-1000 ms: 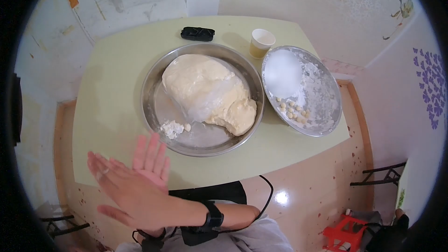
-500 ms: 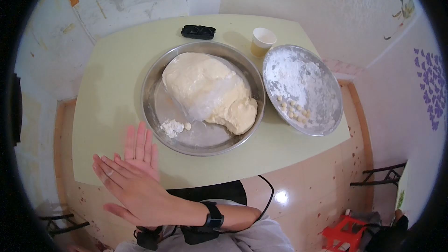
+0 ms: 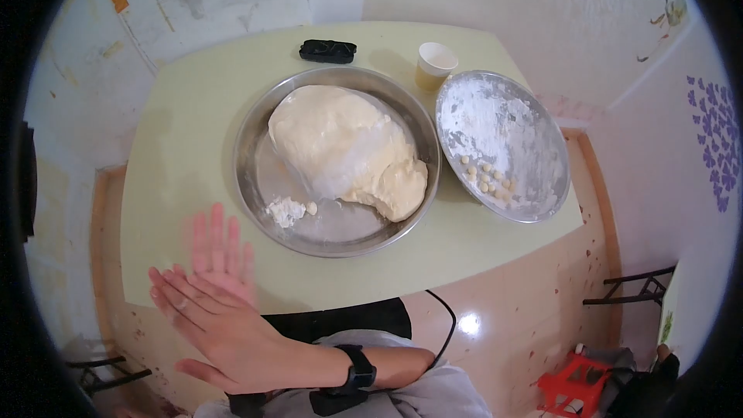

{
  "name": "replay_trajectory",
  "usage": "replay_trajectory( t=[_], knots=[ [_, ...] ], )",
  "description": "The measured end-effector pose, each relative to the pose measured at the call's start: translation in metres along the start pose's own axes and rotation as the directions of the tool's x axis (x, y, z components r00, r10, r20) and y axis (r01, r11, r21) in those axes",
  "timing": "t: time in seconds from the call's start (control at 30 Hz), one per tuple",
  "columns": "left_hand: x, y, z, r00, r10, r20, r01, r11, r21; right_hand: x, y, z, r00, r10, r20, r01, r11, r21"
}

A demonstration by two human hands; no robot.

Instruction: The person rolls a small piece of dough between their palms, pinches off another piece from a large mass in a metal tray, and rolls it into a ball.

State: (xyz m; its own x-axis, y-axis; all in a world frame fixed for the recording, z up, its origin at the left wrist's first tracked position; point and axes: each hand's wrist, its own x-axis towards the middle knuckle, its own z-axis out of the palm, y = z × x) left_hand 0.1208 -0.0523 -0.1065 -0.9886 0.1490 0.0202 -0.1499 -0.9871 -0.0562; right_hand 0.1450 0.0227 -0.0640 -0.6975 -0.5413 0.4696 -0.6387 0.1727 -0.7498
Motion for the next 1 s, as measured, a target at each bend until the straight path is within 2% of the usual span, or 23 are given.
replay_trajectory(
  t=[0.03, 0.1, 0.13, 0.17, 0.23, 0.3, 0.4, 0.47, 0.5, 0.53, 0.6, 0.63, 0.67, 0.7, 0.73, 0.77, 0.8, 0.83, 0.87, 0.9, 0.93, 0.97, 1.0],
  knots=[
    [0.000, -0.002, -0.008, 1.000, -0.003, 0.002, 0.003, 1.000, 0.004, 0.006, 0.000, -0.003, 0.999, -0.038, 0.024, 0.038, 0.999, 0.014],
    [-0.003, -0.005, -0.023, 0.931, -0.266, 0.249, 0.122, 0.872, 0.474, 0.018, 0.005, -0.001, 1.000, -0.006, 0.001, 0.006, 1.000, 0.022],
    [-0.009, -0.008, -0.015, 0.914, -0.308, 0.266, 0.106, 0.811, 0.576, 0.021, 0.008, 0.001, 0.999, 0.029, -0.019, -0.028, 0.999, 0.034],
    [-0.013, -0.012, -0.007, 0.927, -0.294, 0.234, 0.114, 0.813, 0.571, 0.021, 0.010, 0.001, 0.999, 0.028, -0.020, -0.028, 0.999, 0.031],
    [-0.022, -0.017, 0.006, 0.958, -0.238, 0.161, 0.114, 0.830, 0.546, 0.021, 0.015, 0.002, 0.984, 0.109, -0.139, -0.134, 0.973, -0.187],
    [-0.025, -0.019, 0.016, 0.993, -0.104, 0.046, 0.073, 0.890, 0.450, 0.018, 0.021, -0.004, 0.991, 0.091, -0.101, -0.106, 0.981, -0.162],
    [-0.022, -0.005, 0.027, 0.994, 0.046, -0.101, -0.015, 0.957, 0.291, 0.008, 0.028, -0.002, 0.998, 0.056, -0.042, -0.061, 0.989, -0.135],
    [-0.016, 0.007, 0.029, 0.984, 0.102, -0.146, -0.069, 0.975, 0.212, -0.002, 0.021, 0.005, 0.999, 0.037, -0.016, -0.039, 0.990, -0.137],
    [-0.011, 0.013, 0.028, 0.981, 0.122, -0.153, -0.092, 0.978, 0.187, -0.007, 0.013, 0.009, 1.000, 0.017, -0.018, -0.018, 0.997, -0.075],
    [-0.009, 0.015, 0.024, 0.981, 0.122, -0.153, -0.092, 0.978, 0.187, -0.008, 0.005, 0.010, 1.000, -0.002, -0.022, 0.002, 1.000, -0.013],
    [-0.004, 0.018, 0.007, 0.975, -0.070, 0.212, -0.072, 0.799, 0.597, -0.002, -0.009, 0.005, 1.000, -0.020, -0.009, 0.020, 1.000, 0.005],
    [-0.005, 0.011, 0.002, 0.975, -0.074, 0.210, -0.069, 0.797, 0.600, 0.002, -0.012, 0.003, 0.999, -0.041, 0.002, 0.041, 0.999, 0.024],
    [-0.008, -0.001, -0.003, 0.992, -0.057, 0.114, 0.019, 0.949, 0.314, 0.007, -0.010, 0.001, 0.999, -0.042, -0.001, 0.042, 0.999, 0.025],
    [-0.012, -0.011, -0.004, 0.997, -0.072, 0.019, 0.073, 0.997, -0.014, 0.014, -0.007, -0.001, 1.000, 0.005, 0.017, -0.005, 1.000, 0.028],
    [-0.015, -0.015, -0.003, 0.997, -0.074, 0.022, 0.074, 0.997, -0.011, 0.019, -0.004, -0.001, 0.998, 0.050, 0.034, -0.051, 0.998, 0.029],
    [-0.018, -0.018, -0.001, 0.978, -0.145, 0.150, 0.097, 0.954, 0.285, 0.019, -0.001, 0.003, 0.998, 0.046, 0.030, -0.047, 0.999, 0.027],
    [-0.020, -0.021, 0.003, 0.937, -0.246, 0.249, 0.070, 0.829, 0.556, 0.017, 0.004, 0.009, 0.970, 0.087, -0.228, -0.170, 0.910, -0.378],
    [-0.023, -0.025, 0.009, 0.936, -0.247, 0.252, 0.069, 0.828, 0.557, 0.016, 0.009, 0.011, 0.886, 0.012, -0.464, -0.359, 0.652, -0.668],
    [-0.026, -0.029, 0.017, 0.987, -0.129, 0.093, 0.064, 0.857, 0.512, 0.013, 0.016, 0.005, 0.886, 0.010, -0.464, -0.357, 0.652, -0.669],
    [-0.027, -0.031, 0.021, 0.997, -0.010, -0.077, 0.045, 0.884, 0.466, 0.007, 0.025, -0.008, 0.952, 0.093, -0.292, -0.236, 0.830, -0.506],
    [-0.027, -0.028, 0.023, 0.997, -0.004, -0.076, 0.039, 0.885, 0.465, 0.004, 0.029, -0.016, 0.988, 0.123, -0.091, -0.144, 0.948, -0.283],
    [-0.023, -0.023, 0.024, 0.997, 0.023, -0.076, 0.008, 0.924, 0.383, 0.000, 0.030, -0.014, 0.989, 0.122, -0.088, -0.142, 0.949, -0.282],
    [-0.019, -0.015, 0.025, 0.996, 0.048, -0.078, -0.023, 0.954, 0.298, -0.007, 0.028, -0.008, 0.994, 0.099, -0.036, -0.104, 0.977, -0.188]
  ],
)
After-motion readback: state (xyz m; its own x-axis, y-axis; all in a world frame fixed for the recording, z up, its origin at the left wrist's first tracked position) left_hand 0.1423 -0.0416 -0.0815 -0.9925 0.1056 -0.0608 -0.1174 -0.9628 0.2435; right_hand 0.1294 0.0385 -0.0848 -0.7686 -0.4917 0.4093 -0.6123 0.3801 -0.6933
